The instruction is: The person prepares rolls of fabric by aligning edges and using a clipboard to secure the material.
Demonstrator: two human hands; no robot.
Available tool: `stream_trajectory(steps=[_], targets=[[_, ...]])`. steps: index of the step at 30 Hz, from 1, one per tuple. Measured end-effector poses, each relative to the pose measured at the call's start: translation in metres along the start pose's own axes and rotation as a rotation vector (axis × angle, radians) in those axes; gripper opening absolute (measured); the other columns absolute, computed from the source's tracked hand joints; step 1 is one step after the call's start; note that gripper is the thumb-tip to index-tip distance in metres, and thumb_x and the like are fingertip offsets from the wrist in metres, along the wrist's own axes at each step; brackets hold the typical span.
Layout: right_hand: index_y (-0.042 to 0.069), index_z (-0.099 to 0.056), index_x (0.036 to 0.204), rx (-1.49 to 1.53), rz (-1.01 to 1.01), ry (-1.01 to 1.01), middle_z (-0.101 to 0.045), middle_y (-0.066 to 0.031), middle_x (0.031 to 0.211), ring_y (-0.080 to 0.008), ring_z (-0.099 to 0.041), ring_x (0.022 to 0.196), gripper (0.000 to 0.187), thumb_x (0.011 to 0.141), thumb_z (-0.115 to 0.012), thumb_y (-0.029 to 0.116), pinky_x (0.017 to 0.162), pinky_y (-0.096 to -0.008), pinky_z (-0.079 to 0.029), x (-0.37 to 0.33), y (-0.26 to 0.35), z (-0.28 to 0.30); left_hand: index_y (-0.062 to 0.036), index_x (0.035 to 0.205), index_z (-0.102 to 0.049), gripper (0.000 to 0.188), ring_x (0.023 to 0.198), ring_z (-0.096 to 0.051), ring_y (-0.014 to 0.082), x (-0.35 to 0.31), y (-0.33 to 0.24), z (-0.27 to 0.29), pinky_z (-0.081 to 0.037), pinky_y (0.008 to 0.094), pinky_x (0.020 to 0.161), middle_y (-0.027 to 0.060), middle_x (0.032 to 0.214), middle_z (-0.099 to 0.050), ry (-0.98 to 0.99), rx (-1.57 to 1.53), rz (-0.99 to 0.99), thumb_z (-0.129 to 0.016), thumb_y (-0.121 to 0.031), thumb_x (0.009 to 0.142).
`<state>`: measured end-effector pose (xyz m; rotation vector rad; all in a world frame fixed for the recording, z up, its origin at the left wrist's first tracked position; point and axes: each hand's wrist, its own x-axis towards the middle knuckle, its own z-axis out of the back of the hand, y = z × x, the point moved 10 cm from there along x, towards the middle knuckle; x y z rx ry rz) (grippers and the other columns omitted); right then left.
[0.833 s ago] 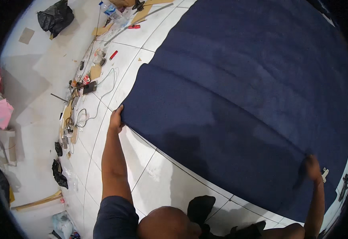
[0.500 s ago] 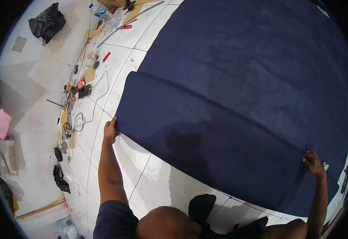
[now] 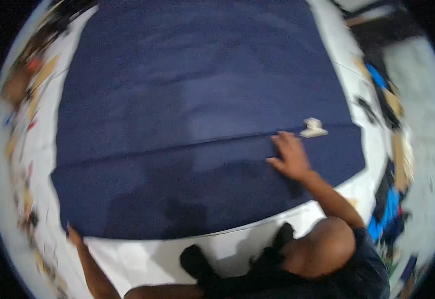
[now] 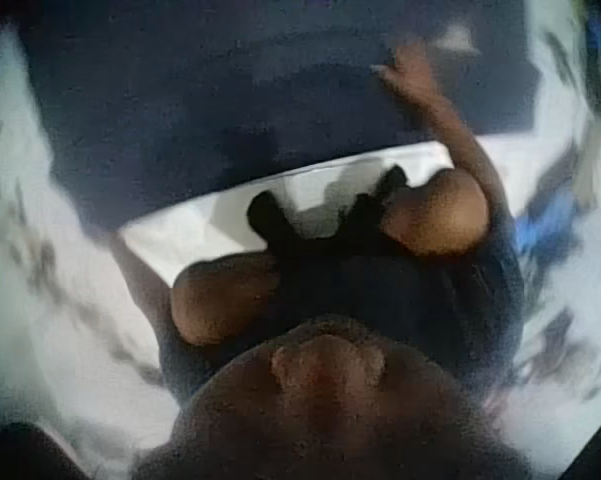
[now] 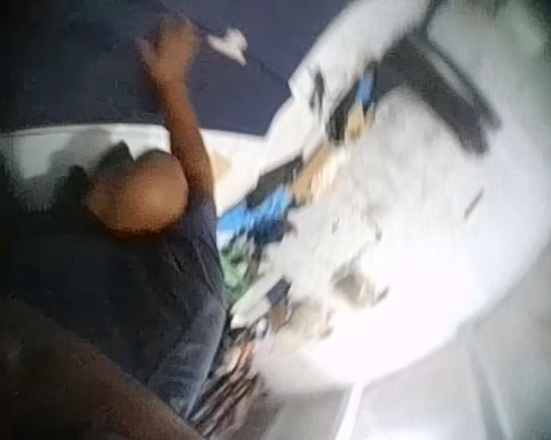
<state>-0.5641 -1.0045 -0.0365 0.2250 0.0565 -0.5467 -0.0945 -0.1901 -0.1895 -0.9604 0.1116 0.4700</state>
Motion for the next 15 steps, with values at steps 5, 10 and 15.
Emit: stream_trajectory(steps=[5,10,15], targets=[[0.013,-0.039,0.138,0.007,-0.076,0.017,-0.028,-0.0208,0.145,-0.0399,-0.022,0.136,0.066,0.086,-0.053,0.051,0.109,-0.0553,-0.016,-0.095,-0.015,-0.058,-0.0042,0.145,-0.021,0.089,0.117,-0.047,0.039,-0.22,-0.063,-0.145,-0.042,0.0431,0.098,0.0295,0.135,-0.036,-0.054,0.323,-0.268,-0.056,-0.057,0.083],[0.016,-0.035,0.141,0.03,-0.159,0.03,-0.017,-0.0196,0.15,-0.0384,-0.014,0.14,0.066,0.09,-0.041,0.057,0.111,-0.0559,-0.01,-0.133,-0.046,-0.069,-0.018,0.148,-0.014,0.096,0.114,-0.048,0.0443,-0.293,-0.065,-0.183,-0.052,0.0485,0.085,0.0347,0.134,-0.023,-0.188,0.315,-0.056,-0.054,-0.07,0.077],[0.018,-0.036,0.141,-0.006,-0.823,-0.142,-0.022,-0.0208,0.149,-0.0403,-0.014,0.139,0.062,0.091,-0.041,0.055,0.108,-0.0617,-0.007,-0.208,-0.224,-0.04,-0.0197,0.146,-0.021,0.096,0.112,-0.051,0.0395,-0.231,-0.025,-0.157,-0.049,0.0458,0.086,0.0239,0.126,-0.045,-0.521,1.221,-0.067,-0.039,-0.08,0.075]])
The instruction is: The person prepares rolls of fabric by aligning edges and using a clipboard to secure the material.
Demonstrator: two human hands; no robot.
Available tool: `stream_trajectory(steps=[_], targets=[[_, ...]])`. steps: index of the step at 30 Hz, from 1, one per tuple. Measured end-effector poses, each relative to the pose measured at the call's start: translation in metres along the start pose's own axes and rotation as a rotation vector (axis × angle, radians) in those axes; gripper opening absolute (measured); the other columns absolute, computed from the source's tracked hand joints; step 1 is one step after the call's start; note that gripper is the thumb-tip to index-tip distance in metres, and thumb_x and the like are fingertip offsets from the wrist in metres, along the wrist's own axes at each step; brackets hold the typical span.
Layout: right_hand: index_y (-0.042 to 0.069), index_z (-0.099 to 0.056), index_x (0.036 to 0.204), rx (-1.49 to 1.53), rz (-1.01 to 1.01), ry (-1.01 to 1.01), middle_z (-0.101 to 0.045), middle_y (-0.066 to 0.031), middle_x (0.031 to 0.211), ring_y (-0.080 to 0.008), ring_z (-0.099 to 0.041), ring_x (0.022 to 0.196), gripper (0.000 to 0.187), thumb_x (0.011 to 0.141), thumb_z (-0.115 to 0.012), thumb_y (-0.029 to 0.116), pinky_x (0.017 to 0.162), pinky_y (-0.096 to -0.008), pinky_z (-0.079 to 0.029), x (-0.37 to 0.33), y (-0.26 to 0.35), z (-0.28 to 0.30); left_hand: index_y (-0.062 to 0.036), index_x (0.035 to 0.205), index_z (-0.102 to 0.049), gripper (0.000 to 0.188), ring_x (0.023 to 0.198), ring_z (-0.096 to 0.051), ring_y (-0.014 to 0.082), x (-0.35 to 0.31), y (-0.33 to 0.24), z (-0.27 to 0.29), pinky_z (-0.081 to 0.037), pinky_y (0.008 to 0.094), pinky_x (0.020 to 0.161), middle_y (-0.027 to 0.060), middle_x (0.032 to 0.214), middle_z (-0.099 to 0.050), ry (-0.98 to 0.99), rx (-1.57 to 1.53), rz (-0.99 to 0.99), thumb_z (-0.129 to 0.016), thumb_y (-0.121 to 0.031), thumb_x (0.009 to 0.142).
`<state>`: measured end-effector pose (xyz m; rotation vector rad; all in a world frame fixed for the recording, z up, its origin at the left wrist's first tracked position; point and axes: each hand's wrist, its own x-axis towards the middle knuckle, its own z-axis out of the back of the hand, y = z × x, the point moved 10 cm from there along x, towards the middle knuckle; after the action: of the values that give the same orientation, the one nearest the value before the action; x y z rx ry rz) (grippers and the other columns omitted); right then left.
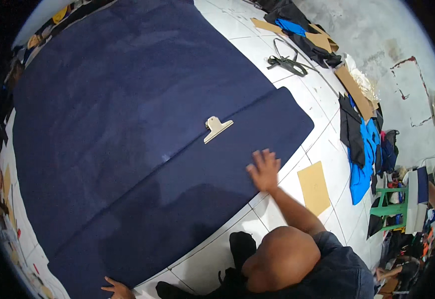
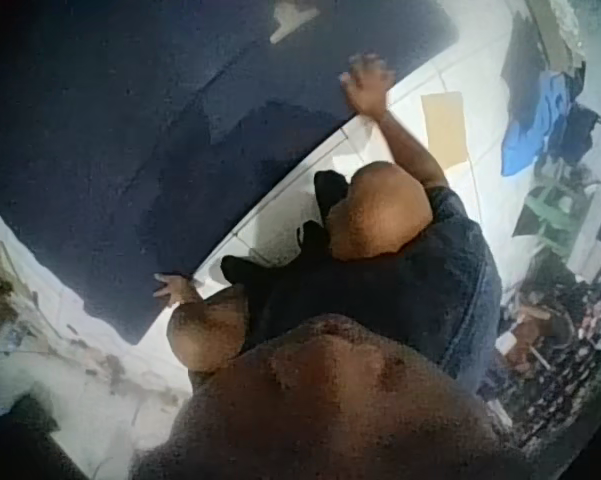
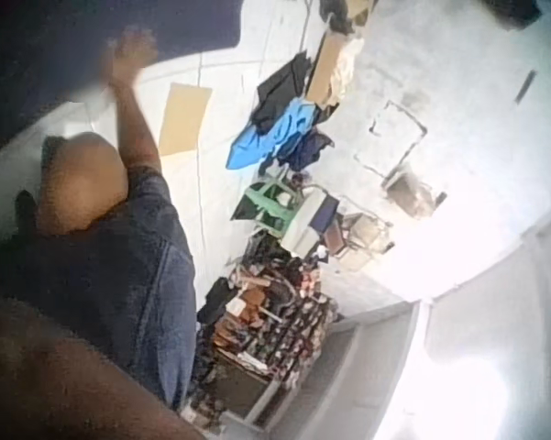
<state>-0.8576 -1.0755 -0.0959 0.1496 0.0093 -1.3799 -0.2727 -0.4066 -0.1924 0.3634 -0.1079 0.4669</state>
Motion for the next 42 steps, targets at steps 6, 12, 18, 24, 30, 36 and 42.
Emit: stream_trajectory(steps=[6,12,18,24,30,36,42], targets=[[0.008,-0.05,0.129,-0.098,-0.578,-0.243,-0.036,-0.0208,0.141,-0.04,-0.031,0.131,0.062,0.088,-0.046,0.054,0.107,-0.0614,-0.012,0.082,-0.156,0.055,-0.0223,0.137,-0.045,0.102,0.131,-0.026,0.0444,0.026,0.015,-0.037,-0.022,0.0624,0.104,0.0218,0.148,-0.023,0.008,-0.371,0.145,-0.053,-0.087,0.058],[0.002,-0.062,0.109,0.258,0.497,-0.325,-0.059,-0.0186,0.115,-0.0329,-0.056,0.108,0.052,0.079,-0.062,0.044,0.093,-0.0424,-0.044,0.129,0.121,0.076,-0.013,0.14,-0.038,0.1,0.129,-0.03,0.0439,0.031,-0.007,-0.074,-0.026,0.0589,0.102,0.0245,0.145,-0.023,0.867,-1.15,0.209,-0.052,-0.08,0.067],[0.001,-0.06,0.111,0.155,0.38,-0.066,-0.06,-0.0209,0.112,-0.034,-0.056,0.108,0.051,0.085,-0.053,0.045,0.093,-0.0415,-0.044,0.178,0.16,0.013,-0.0121,0.139,-0.038,0.096,0.124,-0.035,0.0407,-0.001,-0.03,-0.046,-0.031,0.0547,0.1,0.0218,0.14,-0.03,1.049,-1.377,0.344,-0.052,-0.077,0.07],[0.001,-0.063,0.092,0.178,0.356,0.081,-0.063,-0.0171,0.098,-0.0339,-0.059,0.098,0.039,0.088,-0.05,0.038,0.091,-0.0434,-0.043,0.197,0.156,0.016,-0.0113,0.138,-0.039,0.091,0.12,-0.041,0.0375,-0.004,-0.043,-0.029,-0.036,0.0506,0.097,0.0191,0.136,-0.037,1.121,-1.46,0.334,-0.051,-0.074,0.072],[0.003,-0.059,0.077,0.633,0.319,-0.297,-0.062,-0.0118,0.088,-0.0311,-0.058,0.088,0.037,0.092,-0.047,0.035,0.077,-0.0431,-0.039,0.154,0.16,0.114,-0.0104,0.137,-0.039,0.087,0.115,-0.046,0.0343,0.001,-0.042,-0.03,-0.041,0.0464,0.094,0.0165,0.131,-0.043,1.144,-1.519,0.33,-0.051,-0.071,0.075],[0.003,-0.054,0.092,0.572,-0.016,-0.03,-0.062,-0.017,0.085,-0.033,-0.061,0.079,0.053,0.086,-0.052,0.055,0.072,-0.0409,-0.047,0.045,0.067,0.107,-0.0095,0.136,-0.04,0.083,0.111,-0.052,0.0311,0.028,-0.01,-0.04,-0.046,0.0422,0.091,0.0138,0.126,-0.05,1.182,-1.577,0.285,-0.051,-0.068,0.078],[-0.007,-0.05,0.105,0.929,-0.698,0.281,-0.059,-0.0119,0.078,-0.0152,-0.056,0.057,0.064,0.085,-0.059,0.053,0.048,-0.0268,-0.044,-0.139,-0.117,-0.023,-0.0076,0.119,-0.055,0.043,0.097,-0.058,0.0214,-0.01,-0.013,-0.023,-0.048,0.0331,0.079,0.0064,0.114,-0.059,1.225,-1.654,0.434,-0.061,-0.034,0.085]])
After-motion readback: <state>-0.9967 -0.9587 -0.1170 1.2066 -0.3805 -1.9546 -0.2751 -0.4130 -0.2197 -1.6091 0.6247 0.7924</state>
